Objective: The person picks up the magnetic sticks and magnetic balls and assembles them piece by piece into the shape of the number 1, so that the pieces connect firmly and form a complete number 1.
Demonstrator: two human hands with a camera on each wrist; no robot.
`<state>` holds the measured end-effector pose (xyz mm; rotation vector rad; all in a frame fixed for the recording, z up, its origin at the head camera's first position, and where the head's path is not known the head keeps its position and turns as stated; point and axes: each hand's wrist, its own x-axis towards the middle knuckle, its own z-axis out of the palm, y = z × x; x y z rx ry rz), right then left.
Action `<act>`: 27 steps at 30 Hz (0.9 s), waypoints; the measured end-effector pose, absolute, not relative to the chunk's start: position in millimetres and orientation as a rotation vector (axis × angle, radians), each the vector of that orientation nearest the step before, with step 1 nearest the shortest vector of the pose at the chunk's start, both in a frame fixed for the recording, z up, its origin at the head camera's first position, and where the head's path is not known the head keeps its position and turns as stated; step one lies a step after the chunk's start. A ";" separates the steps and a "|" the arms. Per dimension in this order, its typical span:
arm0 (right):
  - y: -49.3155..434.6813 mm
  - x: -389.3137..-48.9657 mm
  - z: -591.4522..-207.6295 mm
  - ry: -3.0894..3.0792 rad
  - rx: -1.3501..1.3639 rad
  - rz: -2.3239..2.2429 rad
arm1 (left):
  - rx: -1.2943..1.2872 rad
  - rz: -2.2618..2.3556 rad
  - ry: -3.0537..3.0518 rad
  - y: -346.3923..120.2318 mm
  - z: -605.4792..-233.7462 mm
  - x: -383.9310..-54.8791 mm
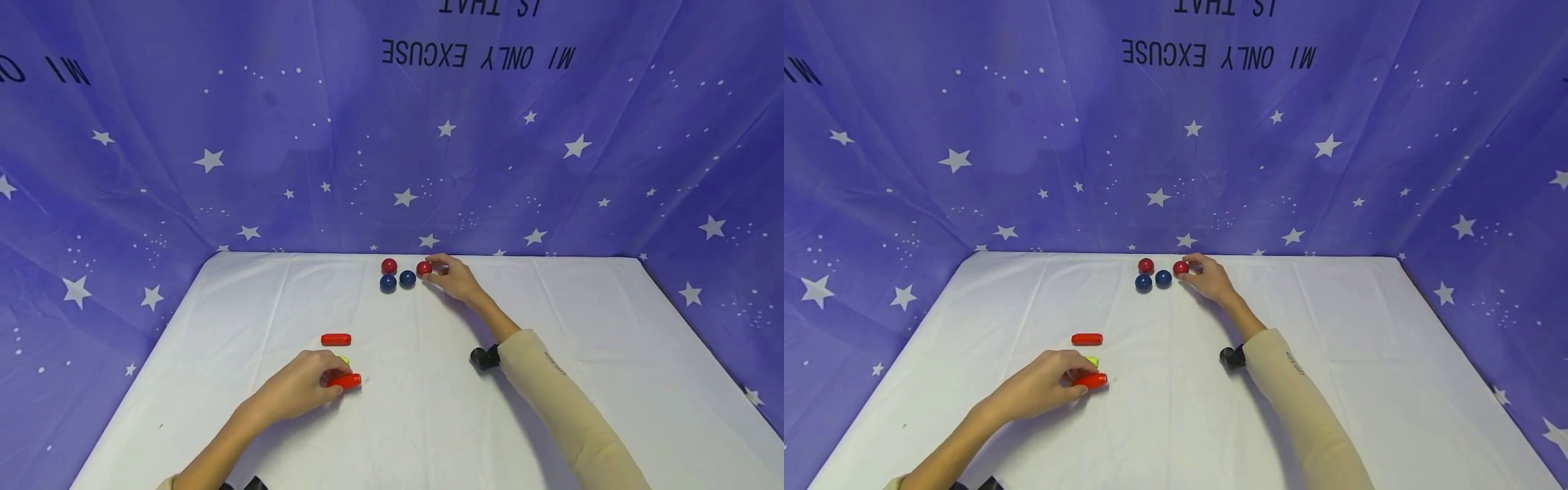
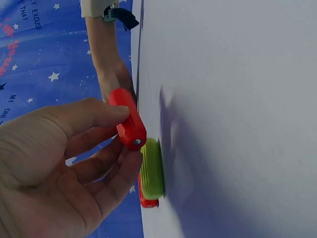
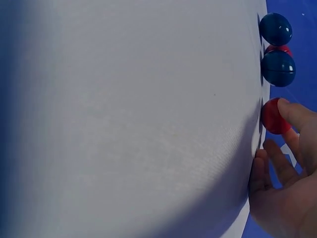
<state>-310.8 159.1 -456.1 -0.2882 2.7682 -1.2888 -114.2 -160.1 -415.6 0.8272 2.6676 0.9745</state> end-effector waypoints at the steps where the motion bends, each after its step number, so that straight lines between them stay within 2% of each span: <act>1: 158.7 -310.4 -456.0 2.769 -0.291 -1.284 | 0.811 1.011 2.650 -158.2 -415.1 -114.7; 27: 162.6 -313.7 -455.4 2.741 -0.296 -1.290 | 0.501 1.354 2.542 -99.6 -433.2 -123.6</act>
